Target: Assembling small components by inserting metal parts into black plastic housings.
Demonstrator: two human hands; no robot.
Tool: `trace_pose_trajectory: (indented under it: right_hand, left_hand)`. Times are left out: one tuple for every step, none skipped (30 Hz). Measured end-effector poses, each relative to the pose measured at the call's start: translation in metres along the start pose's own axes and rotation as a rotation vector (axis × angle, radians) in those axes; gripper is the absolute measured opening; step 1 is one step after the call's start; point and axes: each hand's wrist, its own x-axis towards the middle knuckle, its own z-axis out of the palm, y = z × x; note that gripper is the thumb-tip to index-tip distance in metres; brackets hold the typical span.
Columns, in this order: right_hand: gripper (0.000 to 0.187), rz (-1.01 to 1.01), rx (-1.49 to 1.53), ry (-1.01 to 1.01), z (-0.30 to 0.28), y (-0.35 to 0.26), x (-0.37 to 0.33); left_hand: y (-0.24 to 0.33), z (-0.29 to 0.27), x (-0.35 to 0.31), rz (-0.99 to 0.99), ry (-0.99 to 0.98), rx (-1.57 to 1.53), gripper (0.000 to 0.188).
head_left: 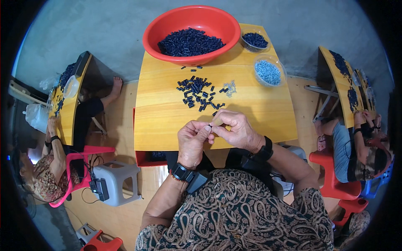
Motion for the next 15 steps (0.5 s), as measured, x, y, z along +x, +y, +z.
trace_pose_trajectory:
  right_hand:
    - [0.005,0.017,-0.005,-0.035,-0.002,0.002,0.001]
    - [0.006,0.034,-0.01,-0.069,-0.003,0.005,0.003]
    - [0.006,0.034,-0.012,-0.072,-0.004,0.007,0.006]
    - [0.008,0.096,-0.02,-0.097,-0.007,0.009,0.011]
    - [0.01,0.159,-0.027,-0.123,-0.01,0.011,0.018]
    - [0.01,0.158,-0.031,-0.126,-0.012,0.012,0.027]
    - [0.012,0.197,-0.132,-0.048,-0.013,0.012,0.038]
    - [0.014,0.233,-0.232,0.031,-0.015,0.013,0.048]
    - [0.019,0.173,-0.34,0.024,-0.019,0.016,0.058]
    - [0.019,0.172,-0.342,0.021,-0.02,0.021,0.067]
    - [0.02,0.037,-0.492,0.013,-0.019,0.027,0.075]
    - [0.022,-0.1,-0.641,0.004,-0.018,0.031,0.081]
    - [0.023,0.034,-0.655,-0.083,-0.016,0.028,0.087]
    - [0.023,0.033,-0.656,-0.087,-0.015,0.03,0.091]
    - [0.023,0.038,-0.685,-0.124,-0.013,0.034,0.094]
  left_hand:
    - [-0.001,0.0,0.0,0.009,0.007,0.025,0.004]
    - [-0.001,0.0,0.001,0.018,0.014,0.05,0.005]
    - [-0.002,-0.003,0.003,0.019,0.014,0.048,0.005]
    - [-0.004,-0.007,0.008,0.073,0.027,0.072,0.005]
    - [-0.005,-0.011,0.011,0.127,0.041,0.097,0.006]
    - [-0.004,-0.016,0.014,0.129,0.041,0.093,0.006]
    - [-0.005,-0.02,0.016,0.167,0.1,0.106,0.005]
    - [-0.003,-0.024,0.017,0.208,0.16,0.121,0.005]
    - [-0.001,-0.027,0.018,0.21,0.183,0.127,0.007]
    - [-0.002,-0.029,0.019,0.212,0.184,0.124,0.007]
    - [-0.004,-0.031,0.02,0.242,0.198,0.113,0.008]
    - [-0.006,-0.033,0.021,0.272,0.211,0.102,0.008]
    - [-0.007,-0.035,0.022,0.274,0.214,0.098,0.008]
    - [-0.009,-0.037,0.022,0.279,0.201,0.095,0.009]
    - [-0.01,-0.039,0.023,0.283,0.187,0.092,0.01]
